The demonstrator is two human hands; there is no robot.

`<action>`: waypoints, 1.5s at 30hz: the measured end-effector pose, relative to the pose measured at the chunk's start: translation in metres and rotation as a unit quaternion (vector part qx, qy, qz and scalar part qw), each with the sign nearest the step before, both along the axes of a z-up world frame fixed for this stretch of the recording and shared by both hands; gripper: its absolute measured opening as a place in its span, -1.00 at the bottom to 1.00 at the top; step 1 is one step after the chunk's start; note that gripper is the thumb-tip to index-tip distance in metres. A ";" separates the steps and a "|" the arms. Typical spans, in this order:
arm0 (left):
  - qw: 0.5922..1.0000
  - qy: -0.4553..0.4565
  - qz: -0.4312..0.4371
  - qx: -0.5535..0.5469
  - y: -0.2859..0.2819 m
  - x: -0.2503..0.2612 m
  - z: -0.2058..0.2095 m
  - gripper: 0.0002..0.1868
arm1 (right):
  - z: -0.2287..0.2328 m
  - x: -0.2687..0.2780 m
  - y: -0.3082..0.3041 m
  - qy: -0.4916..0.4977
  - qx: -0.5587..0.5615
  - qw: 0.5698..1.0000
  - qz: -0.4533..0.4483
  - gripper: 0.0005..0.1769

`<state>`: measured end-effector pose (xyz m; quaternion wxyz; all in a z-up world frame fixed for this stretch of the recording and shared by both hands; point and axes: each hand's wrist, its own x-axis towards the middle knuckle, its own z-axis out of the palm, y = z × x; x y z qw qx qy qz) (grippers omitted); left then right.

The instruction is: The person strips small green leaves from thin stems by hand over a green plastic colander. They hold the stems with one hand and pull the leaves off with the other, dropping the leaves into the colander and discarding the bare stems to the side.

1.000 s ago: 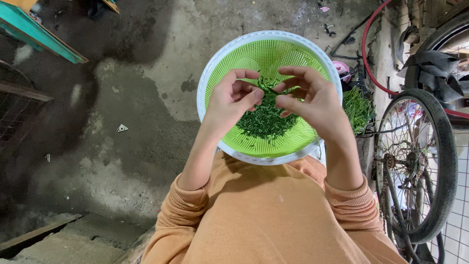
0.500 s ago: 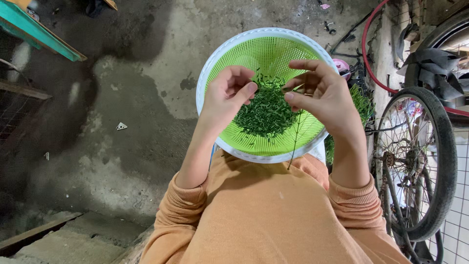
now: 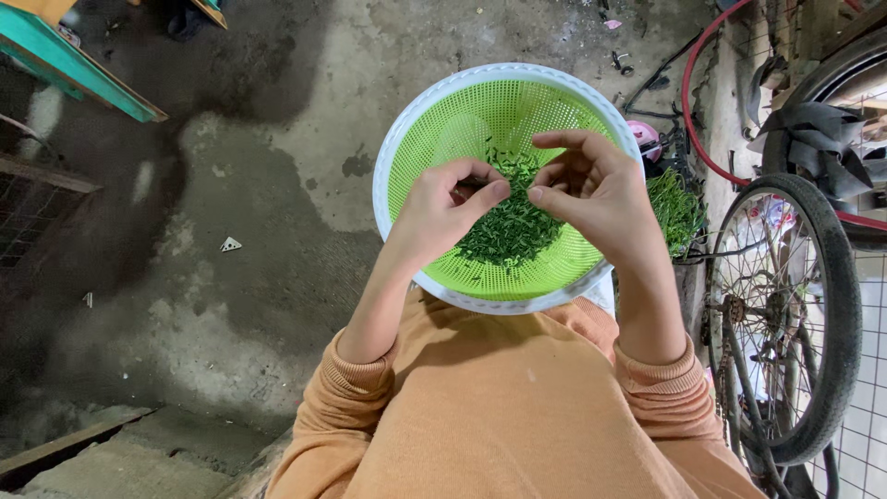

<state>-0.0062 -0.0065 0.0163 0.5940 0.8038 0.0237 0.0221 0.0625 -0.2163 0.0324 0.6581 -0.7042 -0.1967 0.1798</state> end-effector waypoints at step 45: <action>0.996 0.001 0.083 0.035 0.001 0.000 0.000 -0.73 | -0.005 0.001 0.008 0.044 -0.008 0.998 0.035 -0.51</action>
